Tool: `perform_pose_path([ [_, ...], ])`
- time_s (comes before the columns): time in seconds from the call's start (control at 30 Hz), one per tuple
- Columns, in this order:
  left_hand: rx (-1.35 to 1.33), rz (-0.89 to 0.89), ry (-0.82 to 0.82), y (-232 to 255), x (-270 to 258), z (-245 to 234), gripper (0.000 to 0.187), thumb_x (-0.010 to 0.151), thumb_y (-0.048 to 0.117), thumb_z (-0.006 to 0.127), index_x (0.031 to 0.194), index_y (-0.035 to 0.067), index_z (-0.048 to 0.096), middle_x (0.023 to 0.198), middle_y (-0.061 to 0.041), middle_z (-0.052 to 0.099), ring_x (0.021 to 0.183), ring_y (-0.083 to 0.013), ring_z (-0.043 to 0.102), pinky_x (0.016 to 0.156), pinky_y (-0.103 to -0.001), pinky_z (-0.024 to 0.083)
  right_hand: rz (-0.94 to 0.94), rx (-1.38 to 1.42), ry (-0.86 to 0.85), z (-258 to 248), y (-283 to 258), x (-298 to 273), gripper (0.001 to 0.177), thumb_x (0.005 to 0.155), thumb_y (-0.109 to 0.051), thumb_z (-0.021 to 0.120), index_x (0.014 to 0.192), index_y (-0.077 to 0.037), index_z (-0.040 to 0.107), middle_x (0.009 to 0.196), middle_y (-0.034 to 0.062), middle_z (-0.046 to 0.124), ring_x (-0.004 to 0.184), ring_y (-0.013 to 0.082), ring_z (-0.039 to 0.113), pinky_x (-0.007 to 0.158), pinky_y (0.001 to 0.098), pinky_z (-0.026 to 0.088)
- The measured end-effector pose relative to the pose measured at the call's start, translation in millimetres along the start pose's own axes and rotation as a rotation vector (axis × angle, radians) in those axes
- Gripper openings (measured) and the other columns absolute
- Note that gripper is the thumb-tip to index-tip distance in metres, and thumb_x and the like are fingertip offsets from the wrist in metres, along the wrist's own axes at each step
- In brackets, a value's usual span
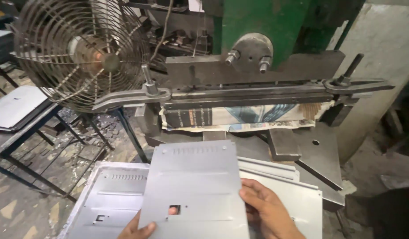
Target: Using a manual bending machine to shape metal enclosure panels.
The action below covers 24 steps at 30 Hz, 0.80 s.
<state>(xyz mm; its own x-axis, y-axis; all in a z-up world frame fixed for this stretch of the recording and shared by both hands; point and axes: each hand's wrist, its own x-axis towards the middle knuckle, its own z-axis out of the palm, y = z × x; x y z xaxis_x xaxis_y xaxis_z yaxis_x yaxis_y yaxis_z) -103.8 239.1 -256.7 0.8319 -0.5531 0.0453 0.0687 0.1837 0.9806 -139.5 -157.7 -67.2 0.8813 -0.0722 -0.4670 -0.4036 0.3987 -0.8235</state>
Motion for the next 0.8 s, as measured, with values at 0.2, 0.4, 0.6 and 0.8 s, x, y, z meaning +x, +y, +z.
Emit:
perform_pose_path([
  [0.2,-0.062,0.042,-0.028,143,78,119,0.079,0.089,0.022,0.068,0.156,0.0,0.033,0.15,-0.019,0.057,0.145,-0.0292,0.046,0.118,-0.041,0.029,-0.166,0.08,0.104,-50,-27,-16,0.051,0.085,-0.018,0.07,0.134,-0.008,0.059,0.108,0.0099,0.074,0.098,0.0175,0.069,0.084,0.0302,0.055],
  [0.4,-0.12,-0.006,0.222,227,148,216,0.055,0.097,0.019,0.056,0.151,0.006,0.047,0.134,-0.011,0.067,0.123,-0.0165,0.059,0.106,-0.034,0.044,-0.282,-0.095,0.283,-41,-143,-24,0.046,0.088,-0.021,0.066,0.13,-0.002,0.06,0.111,0.0135,0.073,0.093,0.0252,0.07,0.082,0.0406,0.058],
  [0.6,-0.219,-0.041,0.216,242,206,236,0.039,0.101,0.023,0.049,0.135,0.005,0.052,0.119,-0.01,0.076,0.108,-0.0184,0.068,0.093,-0.036,0.056,-0.341,-0.28,0.374,-80,-192,43,0.034,0.091,-0.019,0.07,0.115,0.005,0.067,0.11,0.0132,0.073,0.094,0.0223,0.07,0.08,0.0387,0.057],
  [0.8,-0.237,-0.087,0.238,241,213,237,0.036,0.102,0.025,0.047,0.133,0.007,0.052,0.118,-0.011,0.077,0.105,-0.0178,0.069,0.091,-0.034,0.057,-0.241,-0.247,0.31,-82,-198,56,0.03,0.091,-0.017,0.069,0.114,0.004,0.069,0.101,0.0135,0.074,0.081,0.0241,0.07,0.074,0.0411,0.059],
])
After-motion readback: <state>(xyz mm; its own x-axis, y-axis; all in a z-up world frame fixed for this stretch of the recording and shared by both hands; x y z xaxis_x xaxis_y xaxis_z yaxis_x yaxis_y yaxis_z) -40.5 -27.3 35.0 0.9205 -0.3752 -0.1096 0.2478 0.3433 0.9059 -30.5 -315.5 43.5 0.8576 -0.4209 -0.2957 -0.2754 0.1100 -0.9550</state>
